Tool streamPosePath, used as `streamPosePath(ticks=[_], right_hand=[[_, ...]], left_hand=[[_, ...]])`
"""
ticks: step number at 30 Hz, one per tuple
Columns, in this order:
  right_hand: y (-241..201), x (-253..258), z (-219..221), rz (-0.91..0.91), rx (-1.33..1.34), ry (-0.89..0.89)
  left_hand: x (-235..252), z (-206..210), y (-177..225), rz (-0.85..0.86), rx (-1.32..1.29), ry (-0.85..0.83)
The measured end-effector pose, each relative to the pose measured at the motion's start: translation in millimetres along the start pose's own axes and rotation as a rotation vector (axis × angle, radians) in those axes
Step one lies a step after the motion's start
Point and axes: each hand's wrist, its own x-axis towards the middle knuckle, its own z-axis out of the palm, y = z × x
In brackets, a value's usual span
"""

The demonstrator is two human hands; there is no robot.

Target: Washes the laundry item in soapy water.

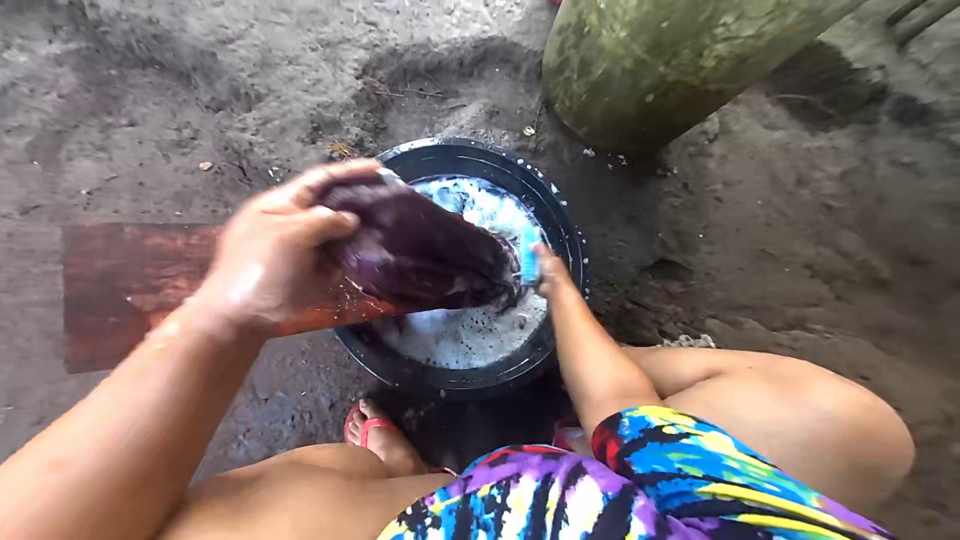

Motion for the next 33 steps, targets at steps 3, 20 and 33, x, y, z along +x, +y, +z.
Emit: streamPosePath(ticks=[3,20,33], right_hand=[[-33,-3,-28,-0.028,0.213,-0.044],[3,-10,-6,-0.241,-0.158,-0.278],[15,25,9,-0.163,-0.847,0.317]], left_hand=[[10,-11,-8,0.099,-0.185,0.218],[0,-10,-91,-0.336,0.127,-0.153],[-6,-76,-164,-0.754,0.705,0.12]])
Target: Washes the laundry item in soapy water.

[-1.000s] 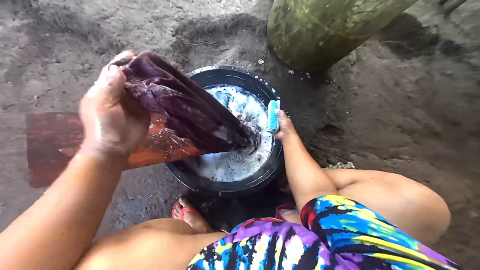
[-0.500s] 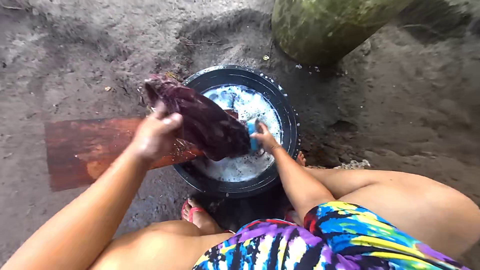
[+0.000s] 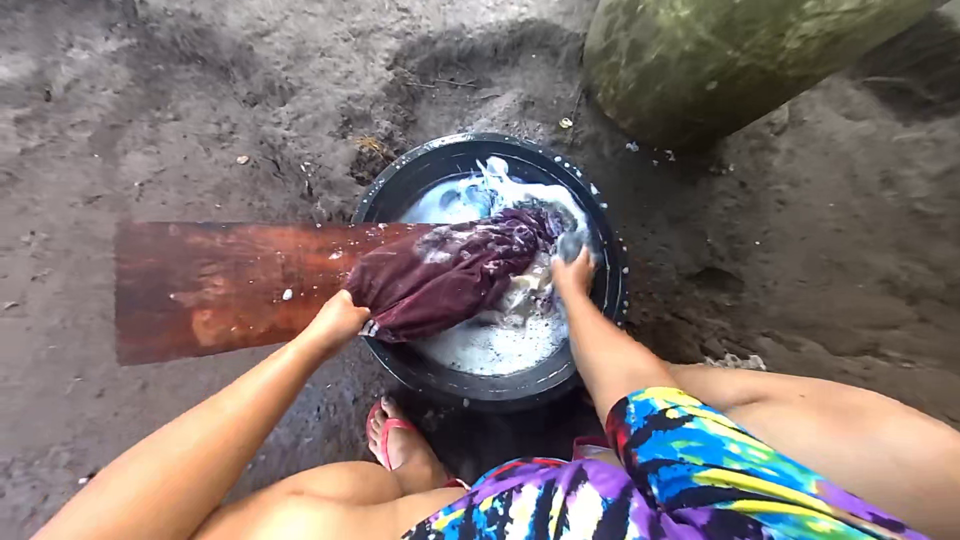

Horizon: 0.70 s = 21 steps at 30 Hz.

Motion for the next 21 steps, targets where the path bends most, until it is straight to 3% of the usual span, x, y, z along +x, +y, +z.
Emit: streamPosePath(ticks=[2,3,6,9,11,13,15,17,19,21], right_hand=[[9,-25,27,0.15,-0.09,-0.072],[-3,-35,37,0.135,-0.065,-0.094],[-66,-99,67,-0.286,0.067,-0.19],[-129,-176,104,-0.771,-0.039,-0.42],[-138,-181,108,-0.918,-0.105,-0.517],[-112,-129,103,-0.822,-0.137,-0.404],[-81,-58,89,-0.549,-0.252,-0.285],[-68,-22,82,-0.315,-0.234,-0.208],[-90,-59,90,-0.329,-0.15,-0.218],[-126,-142,108,-0.545,-0.053,-0.342]], left_hand=[[1,0,-2,-0.042,0.148,-0.009],[-3,-1,5,-0.062,0.2,-0.009],[-10,0,14,-0.101,0.286,-0.028],[-7,-3,15,-0.116,0.302,-0.04],[-7,-8,13,-0.128,0.255,-0.031],[-11,-10,16,-0.164,0.207,-0.031],[-9,-9,16,-0.167,0.13,-0.022],[-6,-8,15,-0.143,0.086,-0.036],[-4,-8,16,-0.116,0.12,-0.048],[-2,-9,19,-0.111,0.171,-0.057]])
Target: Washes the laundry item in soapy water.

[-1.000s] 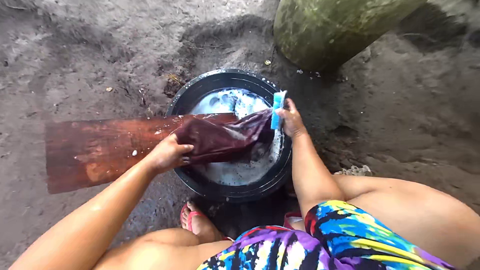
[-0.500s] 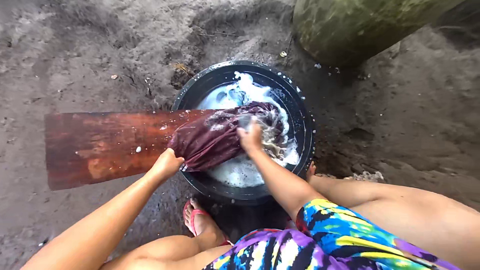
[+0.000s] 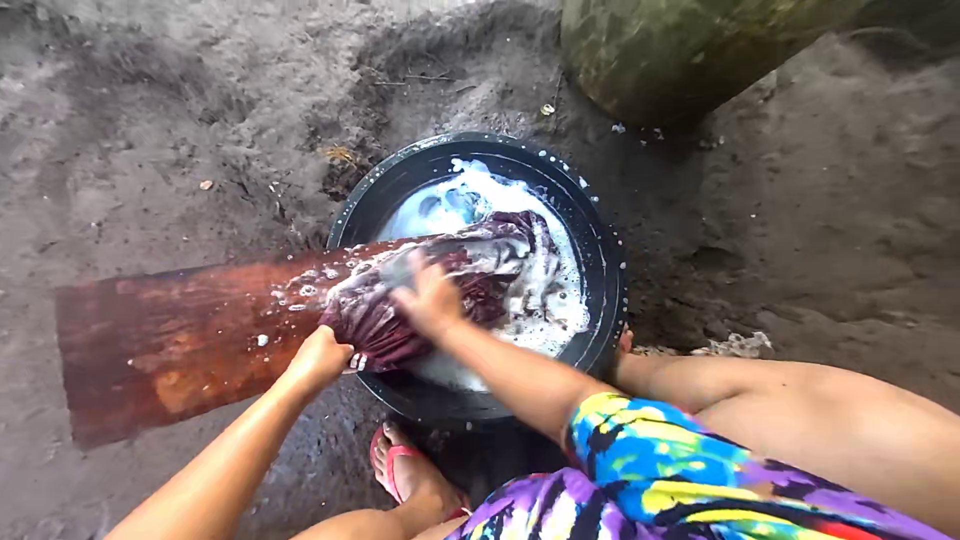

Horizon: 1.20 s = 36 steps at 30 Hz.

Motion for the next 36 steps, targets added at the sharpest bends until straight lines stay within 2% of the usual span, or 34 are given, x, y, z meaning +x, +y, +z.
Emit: streamPosePath(ticks=[2,4,6,8,10,12,14,16,18,19,20,21,23,25,28,30,33,36], right_hand=[[-40,-23,13,-0.192,0.025,-0.198],[-18,-9,2,-0.225,0.007,-0.207],[49,27,-22,-0.078,-0.074,-0.09],[106,60,-62,0.16,-0.129,-0.019],[134,83,-103,0.307,-0.159,0.085],[135,95,-136,0.288,-0.199,0.207],[126,92,-148,0.059,-0.239,0.239],[115,71,-136,-0.321,-0.272,0.103],[118,32,-106,-0.698,-0.264,-0.202],[128,9,-88,-0.809,-0.281,-0.391],[140,-10,-73,-0.842,-0.305,-0.6],[153,-26,-61,-0.816,-0.336,-0.768],[175,-41,-45,-0.701,-0.412,-0.872],[192,-45,-33,-0.565,-0.43,-0.854],[226,-45,1,-0.373,-0.31,-0.79],[237,-48,19,-0.114,-0.172,-0.784],[206,-41,3,0.164,-0.236,-0.847],[170,-35,-22,0.182,-0.332,-0.965]], left_hand=[[-1,2,0,-0.002,-0.045,0.005],[-2,3,-4,-0.005,-0.123,0.033],[-3,9,-5,-0.002,-0.173,0.088],[-7,11,-3,0.056,-0.19,0.157],[-19,11,5,0.243,-0.268,0.179],[-41,13,19,0.496,-0.301,0.04],[-63,18,35,0.678,-0.141,-0.218],[-72,35,55,0.732,0.101,-0.471],[-61,64,74,0.701,0.343,-0.686],[-48,83,78,0.678,0.433,-0.762],[-32,104,79,0.645,0.5,-0.816],[-17,127,77,0.598,0.551,-0.849],[12,169,73,0.523,0.662,-0.83],[36,202,67,0.499,0.751,-0.729],[57,222,58,0.396,0.809,-0.61],[59,224,53,0.299,0.819,-0.589],[54,225,54,0.225,0.843,-0.577],[52,232,66,0.196,0.789,-0.609]])
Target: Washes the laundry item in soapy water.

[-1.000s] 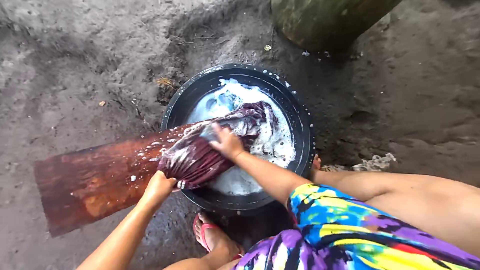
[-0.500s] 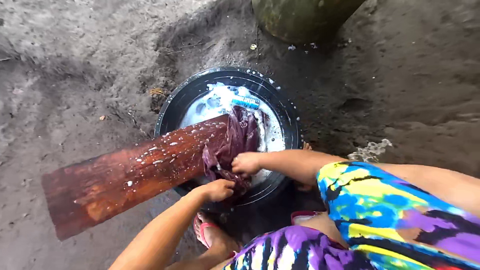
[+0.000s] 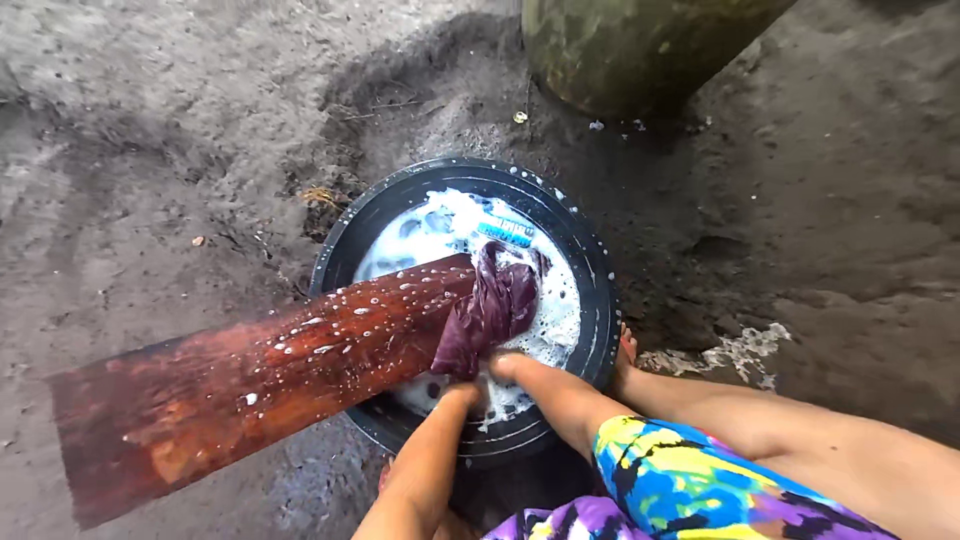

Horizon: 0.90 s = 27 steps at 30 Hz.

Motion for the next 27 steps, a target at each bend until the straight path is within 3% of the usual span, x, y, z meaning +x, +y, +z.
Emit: streamPosePath(ticks=[4,8,11,14,16,17,19,22,24,27], right_hand=[[-16,-14,-20,0.015,0.155,0.038],[-23,-68,-38,-0.139,0.653,0.262],[-44,-112,-58,-0.32,0.909,0.555],[-63,-135,-79,-0.67,0.884,0.864],[-69,-143,-92,-0.866,0.818,0.938],[-67,-143,-99,-0.894,0.784,0.923],[-49,-133,-106,-0.765,0.7,0.889],[-15,-95,-109,-0.675,0.598,0.991],[-41,-99,-107,-0.821,0.73,1.06],[-118,-126,-105,-1.247,0.833,1.104]], left_hand=[[-4,-18,7,0.125,-0.122,0.017],[-70,-47,18,0.287,-0.425,0.294],[-137,-82,27,0.321,-0.624,0.539],[-196,-106,33,0.459,-0.72,0.807],[-241,-115,33,0.609,-0.851,0.982],[-262,-120,32,0.7,-0.951,1.065],[-296,-122,27,0.86,-1.237,1.205],[-296,-125,4,1.092,-1.701,1.258],[-259,-124,-10,1.008,-1.875,1.147],[-191,-113,-3,0.593,-1.935,1.008]])
